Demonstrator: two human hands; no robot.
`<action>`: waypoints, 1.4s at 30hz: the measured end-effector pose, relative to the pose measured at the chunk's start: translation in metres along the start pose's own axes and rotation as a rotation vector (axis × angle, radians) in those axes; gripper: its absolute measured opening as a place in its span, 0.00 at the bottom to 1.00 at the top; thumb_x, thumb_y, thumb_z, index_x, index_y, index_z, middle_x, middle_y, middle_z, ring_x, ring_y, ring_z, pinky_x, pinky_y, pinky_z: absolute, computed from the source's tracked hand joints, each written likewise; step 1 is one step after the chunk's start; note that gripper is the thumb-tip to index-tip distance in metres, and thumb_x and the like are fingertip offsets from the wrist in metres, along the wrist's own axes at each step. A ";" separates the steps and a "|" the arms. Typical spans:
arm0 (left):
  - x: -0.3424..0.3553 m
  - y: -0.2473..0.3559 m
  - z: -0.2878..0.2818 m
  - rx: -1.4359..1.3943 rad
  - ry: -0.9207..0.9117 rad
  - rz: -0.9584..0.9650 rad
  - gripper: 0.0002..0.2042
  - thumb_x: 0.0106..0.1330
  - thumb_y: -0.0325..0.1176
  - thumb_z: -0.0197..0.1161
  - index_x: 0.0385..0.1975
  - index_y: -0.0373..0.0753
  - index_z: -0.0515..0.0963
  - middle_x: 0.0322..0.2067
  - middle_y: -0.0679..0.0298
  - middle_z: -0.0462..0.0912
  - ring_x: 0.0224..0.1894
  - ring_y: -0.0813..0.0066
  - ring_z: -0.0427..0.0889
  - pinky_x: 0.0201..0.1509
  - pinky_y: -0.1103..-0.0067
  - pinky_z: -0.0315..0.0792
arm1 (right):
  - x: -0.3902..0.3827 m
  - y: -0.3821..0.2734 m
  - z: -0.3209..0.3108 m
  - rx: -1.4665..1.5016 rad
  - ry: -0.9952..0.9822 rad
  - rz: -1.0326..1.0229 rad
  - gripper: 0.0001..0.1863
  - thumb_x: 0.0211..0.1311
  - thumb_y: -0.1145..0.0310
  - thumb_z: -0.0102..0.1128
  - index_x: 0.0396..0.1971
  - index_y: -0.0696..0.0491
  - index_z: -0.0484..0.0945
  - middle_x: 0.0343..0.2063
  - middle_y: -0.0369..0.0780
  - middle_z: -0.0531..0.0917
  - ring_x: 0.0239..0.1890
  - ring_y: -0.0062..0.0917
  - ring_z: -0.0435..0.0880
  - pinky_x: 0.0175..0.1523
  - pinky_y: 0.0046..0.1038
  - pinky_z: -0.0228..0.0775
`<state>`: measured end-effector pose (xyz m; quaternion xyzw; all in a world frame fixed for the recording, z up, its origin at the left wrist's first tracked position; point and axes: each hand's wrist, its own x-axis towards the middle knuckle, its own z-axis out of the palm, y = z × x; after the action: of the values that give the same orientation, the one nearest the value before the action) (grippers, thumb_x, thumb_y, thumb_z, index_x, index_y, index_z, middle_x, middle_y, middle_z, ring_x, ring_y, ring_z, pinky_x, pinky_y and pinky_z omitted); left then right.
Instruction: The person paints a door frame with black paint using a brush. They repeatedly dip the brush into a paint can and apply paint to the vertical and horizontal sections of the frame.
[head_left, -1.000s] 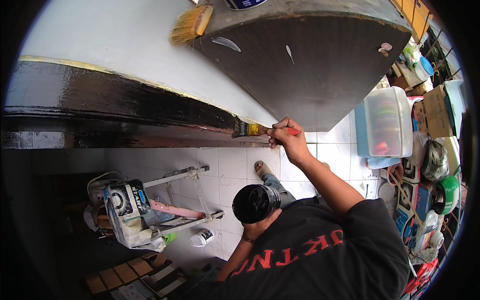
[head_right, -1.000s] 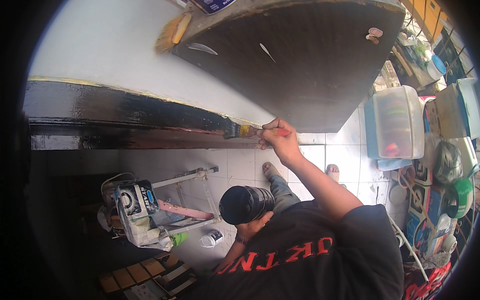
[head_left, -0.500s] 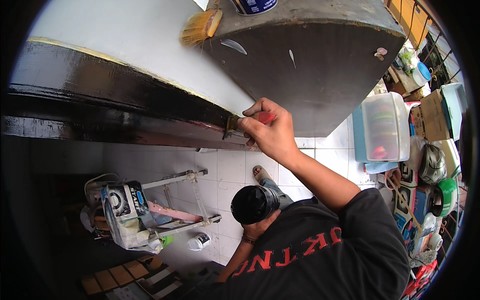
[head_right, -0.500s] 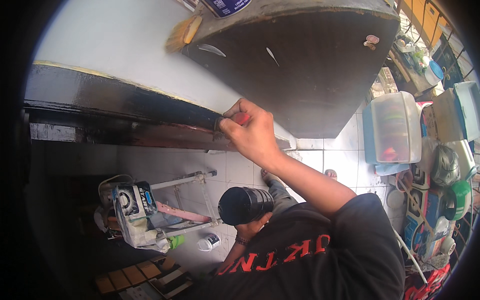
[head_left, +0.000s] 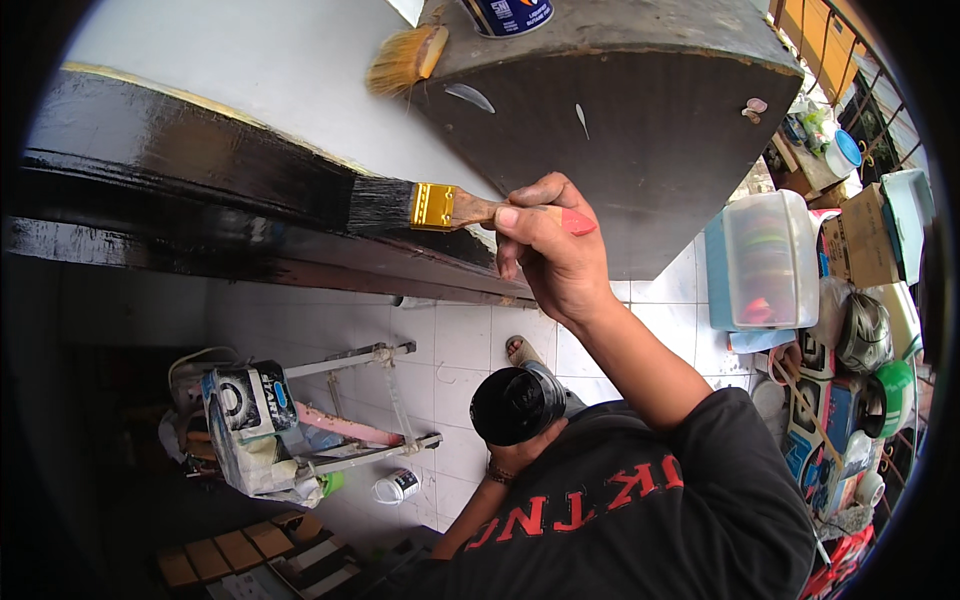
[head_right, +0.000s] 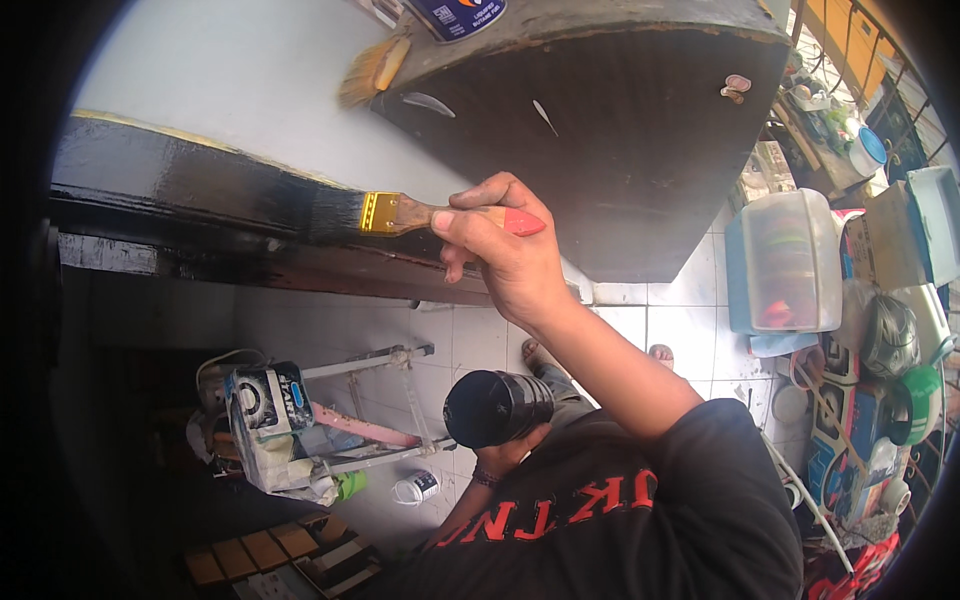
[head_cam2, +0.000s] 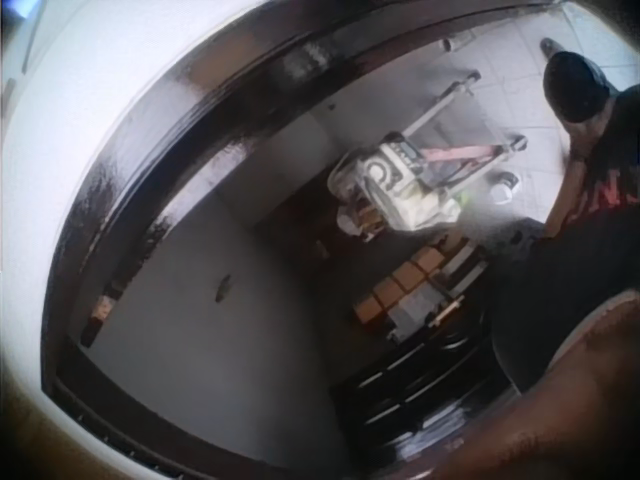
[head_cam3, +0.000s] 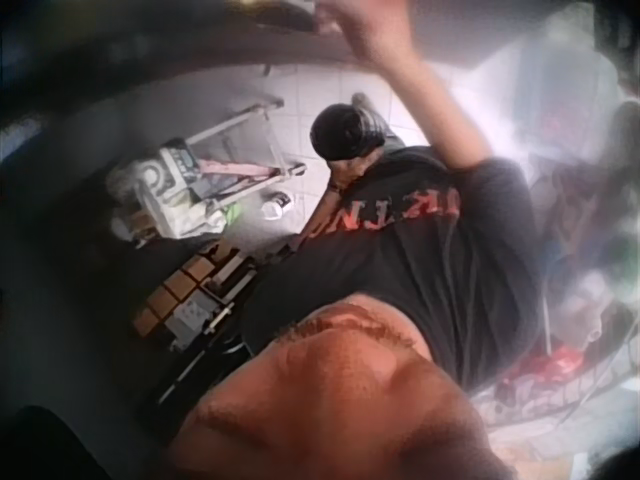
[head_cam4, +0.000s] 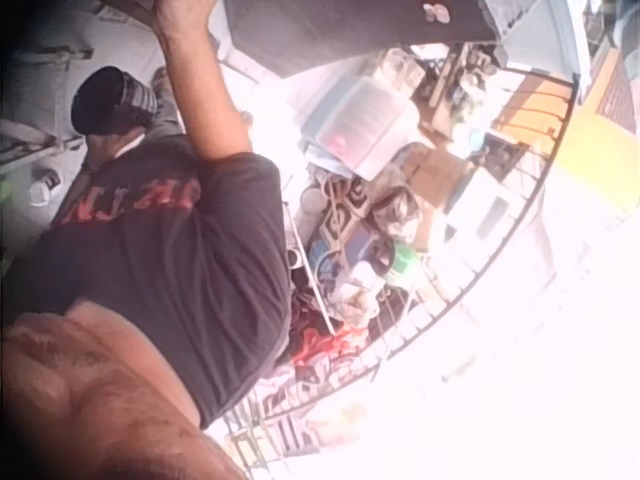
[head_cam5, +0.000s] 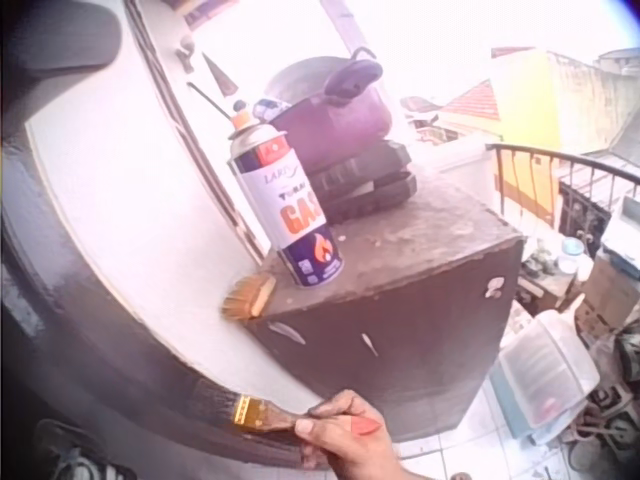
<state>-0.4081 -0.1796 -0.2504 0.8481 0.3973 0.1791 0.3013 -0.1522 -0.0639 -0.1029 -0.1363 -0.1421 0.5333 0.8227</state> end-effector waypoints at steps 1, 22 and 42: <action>0.001 0.002 -0.003 -0.016 0.003 -0.004 0.29 0.59 0.52 0.74 0.58 0.45 0.80 0.61 0.63 0.79 0.65 0.63 0.74 0.72 0.65 0.61 | 0.002 0.019 -0.021 -0.042 0.062 0.052 0.13 0.59 0.75 0.70 0.36 0.58 0.73 0.27 0.43 0.82 0.26 0.24 0.84 0.27 0.27 0.79; -0.005 -0.001 0.003 0.073 0.100 0.019 0.28 0.58 0.52 0.75 0.55 0.44 0.82 0.58 0.63 0.81 0.62 0.64 0.77 0.70 0.67 0.64 | -0.015 0.025 0.003 -0.638 0.124 0.081 0.09 0.64 0.76 0.66 0.36 0.61 0.73 0.27 0.43 0.83 0.24 0.21 0.84 0.24 0.24 0.80; -0.021 0.022 -0.007 -0.308 0.278 -0.171 0.32 0.51 0.44 0.81 0.56 0.38 0.78 0.53 0.62 0.83 0.56 0.68 0.81 0.66 0.68 0.68 | -0.052 0.013 -0.009 -1.164 -0.535 -0.998 0.16 0.46 0.80 0.75 0.36 0.54 0.81 0.32 0.43 0.82 0.31 0.31 0.87 0.33 0.28 0.80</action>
<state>-0.4123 -0.2041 -0.2324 0.7224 0.4734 0.3267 0.3838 -0.1797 -0.1067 -0.1206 -0.3308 -0.6327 -0.0416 0.6989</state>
